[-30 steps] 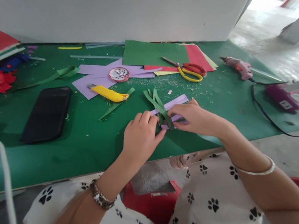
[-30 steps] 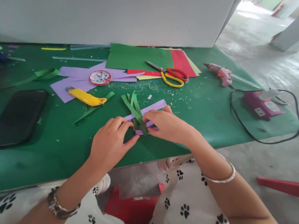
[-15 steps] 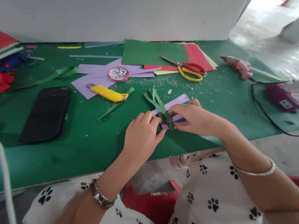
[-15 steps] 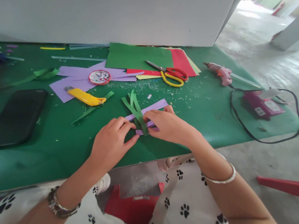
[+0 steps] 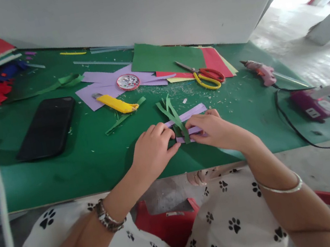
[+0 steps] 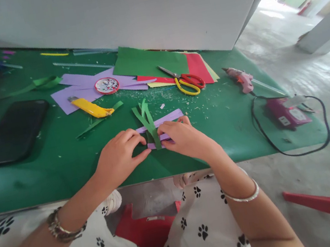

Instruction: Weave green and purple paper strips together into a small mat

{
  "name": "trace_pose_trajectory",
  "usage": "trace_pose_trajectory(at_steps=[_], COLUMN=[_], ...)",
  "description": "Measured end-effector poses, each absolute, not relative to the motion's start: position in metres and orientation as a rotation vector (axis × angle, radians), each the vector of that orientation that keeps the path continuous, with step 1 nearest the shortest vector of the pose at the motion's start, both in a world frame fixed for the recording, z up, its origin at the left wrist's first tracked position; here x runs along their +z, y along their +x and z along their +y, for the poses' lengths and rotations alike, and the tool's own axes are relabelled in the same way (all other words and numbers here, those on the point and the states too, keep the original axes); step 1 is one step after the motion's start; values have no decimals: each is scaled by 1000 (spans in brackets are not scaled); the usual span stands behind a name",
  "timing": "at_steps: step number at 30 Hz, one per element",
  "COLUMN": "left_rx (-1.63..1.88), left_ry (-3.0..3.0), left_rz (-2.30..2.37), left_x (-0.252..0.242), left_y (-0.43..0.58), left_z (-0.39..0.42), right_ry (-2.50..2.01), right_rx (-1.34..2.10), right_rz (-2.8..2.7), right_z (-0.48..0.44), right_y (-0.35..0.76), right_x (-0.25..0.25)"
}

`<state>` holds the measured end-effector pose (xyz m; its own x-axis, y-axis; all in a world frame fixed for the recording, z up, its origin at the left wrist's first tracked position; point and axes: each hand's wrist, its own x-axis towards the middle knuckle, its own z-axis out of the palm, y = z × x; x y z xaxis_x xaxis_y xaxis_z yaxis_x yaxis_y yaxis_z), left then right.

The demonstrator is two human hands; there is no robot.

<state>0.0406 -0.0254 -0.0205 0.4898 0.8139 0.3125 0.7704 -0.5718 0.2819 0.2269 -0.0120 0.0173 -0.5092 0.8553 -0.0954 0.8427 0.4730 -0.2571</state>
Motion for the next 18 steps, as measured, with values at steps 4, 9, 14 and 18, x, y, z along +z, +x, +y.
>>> trace_pose_trajectory(at_steps=[4,9,14,18], left_rx=[612,645,657,739], left_ry=[2630,2658,2665,2687], left_rz=[1369,1289,1334,1352], left_x=[-19,-19,-22,-21], left_y=[42,42,42,43], left_z=[-25,-25,-25,-27], right_ry=[-1526,-1526,-1514,-1501], right_rx=[430,448,431,363], right_rz=[-2650,-2659,-2669,-2664], right_z=[-12,-11,-11,-11], right_y=[227,226,228,230], right_x=[17,17,17,16])
